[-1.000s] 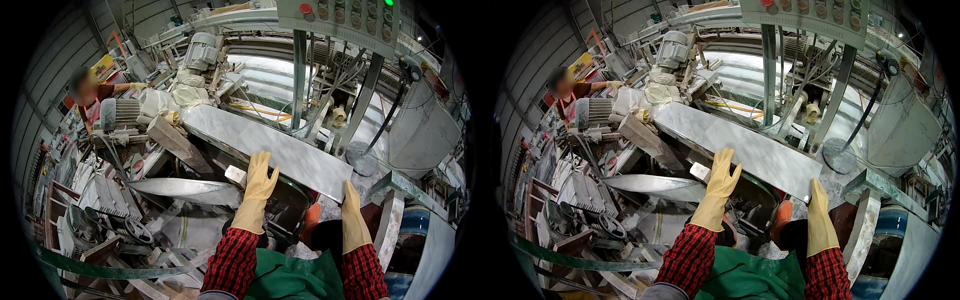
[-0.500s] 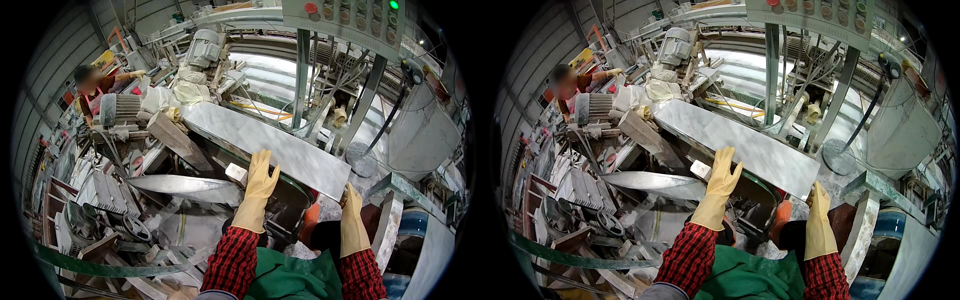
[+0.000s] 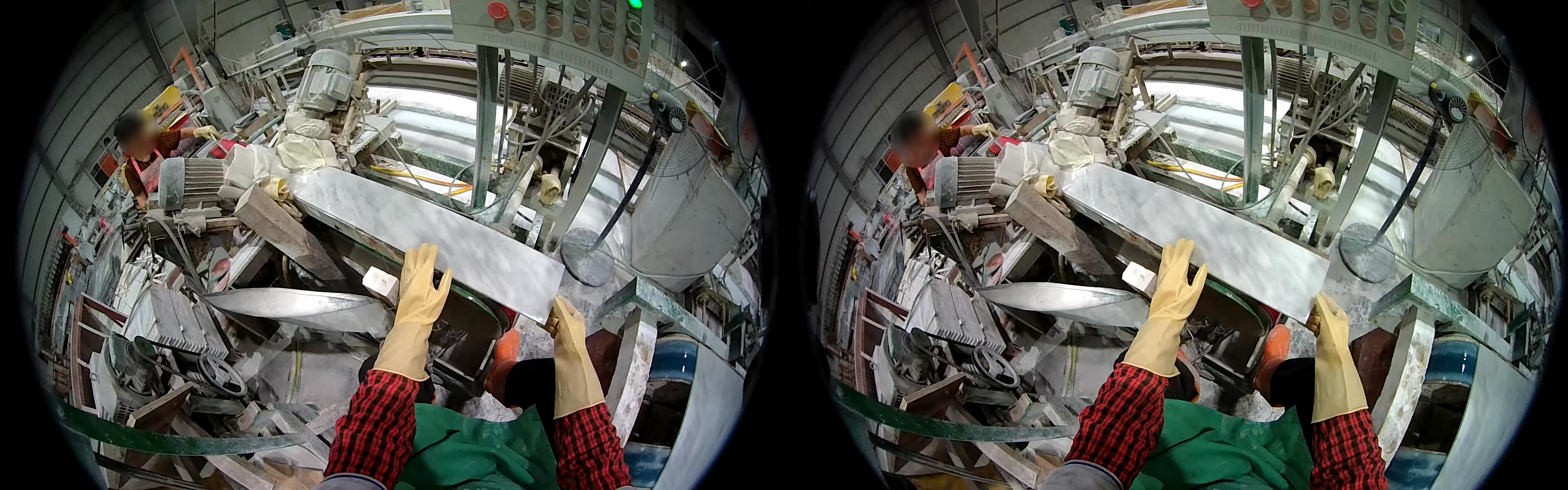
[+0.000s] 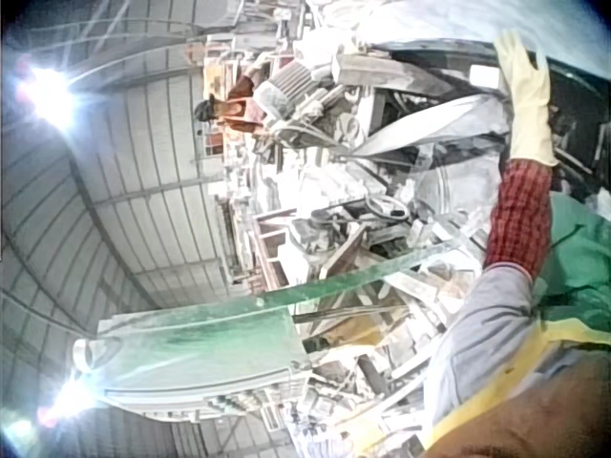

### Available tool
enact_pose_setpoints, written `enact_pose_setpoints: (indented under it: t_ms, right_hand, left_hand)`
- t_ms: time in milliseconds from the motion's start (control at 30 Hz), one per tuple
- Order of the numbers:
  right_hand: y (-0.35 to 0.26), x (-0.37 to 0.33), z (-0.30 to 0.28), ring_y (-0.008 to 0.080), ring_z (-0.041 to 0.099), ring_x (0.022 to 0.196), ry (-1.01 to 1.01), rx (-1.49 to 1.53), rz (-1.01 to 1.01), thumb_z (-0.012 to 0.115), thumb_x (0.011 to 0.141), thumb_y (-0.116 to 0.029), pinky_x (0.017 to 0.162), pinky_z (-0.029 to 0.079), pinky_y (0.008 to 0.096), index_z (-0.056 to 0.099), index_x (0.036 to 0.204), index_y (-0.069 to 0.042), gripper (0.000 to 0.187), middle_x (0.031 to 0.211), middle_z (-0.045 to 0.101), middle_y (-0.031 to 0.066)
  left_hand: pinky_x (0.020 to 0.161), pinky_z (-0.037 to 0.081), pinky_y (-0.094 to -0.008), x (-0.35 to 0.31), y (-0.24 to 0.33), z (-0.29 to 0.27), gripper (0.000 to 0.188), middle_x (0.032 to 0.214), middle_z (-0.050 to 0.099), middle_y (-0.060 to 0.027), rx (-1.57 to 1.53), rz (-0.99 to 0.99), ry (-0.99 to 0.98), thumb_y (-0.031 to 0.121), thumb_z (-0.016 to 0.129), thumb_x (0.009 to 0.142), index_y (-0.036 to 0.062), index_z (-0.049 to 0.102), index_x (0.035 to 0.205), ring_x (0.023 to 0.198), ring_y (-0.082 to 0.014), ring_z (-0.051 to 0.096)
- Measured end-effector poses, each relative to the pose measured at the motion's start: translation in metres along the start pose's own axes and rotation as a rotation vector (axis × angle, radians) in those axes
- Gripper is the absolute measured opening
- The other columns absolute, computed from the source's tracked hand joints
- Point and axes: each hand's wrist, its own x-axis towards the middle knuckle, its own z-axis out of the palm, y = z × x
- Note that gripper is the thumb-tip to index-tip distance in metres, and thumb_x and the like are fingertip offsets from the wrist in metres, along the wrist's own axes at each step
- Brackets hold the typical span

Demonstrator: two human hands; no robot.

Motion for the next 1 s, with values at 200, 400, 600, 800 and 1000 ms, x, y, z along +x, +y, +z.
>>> enact_pose_setpoints:
  t_ms: [200,400,600,800,1000]
  right_hand:
    - [-0.018,-0.023,0.034,0.0024,0.040,0.052,-0.005,-0.157,-0.034,0.064,0.097,-0.025,0.047,0.035,0.0199,0.067,0.121,-0.004,0.031,0.069,0.046,-0.0091]
    - [-0.011,-0.015,0.026,0.0015,0.043,0.053,-0.040,-0.209,-0.029,0.064,0.097,-0.023,0.049,0.041,0.0204,0.062,0.132,-0.004,0.040,0.070,0.046,-0.0090]
    - [-0.010,-0.017,0.033,0.0014,0.044,0.053,-0.052,-0.211,-0.016,0.062,0.098,-0.025,0.052,0.045,0.0207,0.057,0.139,-0.005,0.046,0.070,0.045,-0.0099]
    - [-0.012,-0.012,0.022,0.0076,0.052,0.053,-0.105,-0.114,0.021,0.063,0.098,-0.030,0.059,0.056,0.0252,0.055,0.140,-0.004,0.050,0.074,0.053,-0.0019]
    - [-0.014,-0.020,0.032,0.0160,0.066,0.061,0.064,-0.214,0.025,0.065,0.096,-0.034,0.060,0.057,0.0264,0.058,0.134,-0.002,0.050,0.083,0.064,0.0093]
  left_hand:
    - [0.117,0.028,-0.0454,-0.003,-0.006,0.002,0.058,0.151,0.043,-0.0244,-0.017,0.019,0.031,0.020,0.069,0.090,0.0033,0.050,0.142,0.143,-0.0449,0.031]
    - [0.117,0.029,-0.0454,0.000,0.002,-0.004,0.058,0.150,0.044,-0.0239,-0.008,0.020,0.000,0.020,0.069,0.089,0.0034,0.051,0.142,0.142,-0.0448,0.032]
    - [0.110,0.036,-0.0492,0.000,-0.004,0.002,0.054,0.138,0.052,-0.0217,0.055,0.117,0.114,0.018,0.071,0.084,-0.0005,0.054,0.132,0.129,-0.0456,0.041]
    - [0.112,0.034,-0.0481,0.001,0.007,-0.007,0.055,0.142,0.050,-0.0228,-0.007,0.047,0.033,0.020,0.070,0.086,0.0010,0.054,0.135,0.133,-0.0459,0.039]
    - [0.111,0.035,-0.0487,0.000,-0.001,-0.001,0.054,0.139,0.052,-0.0229,0.036,0.097,0.097,0.020,0.070,0.086,-0.0008,0.054,0.133,0.130,-0.0471,0.042]
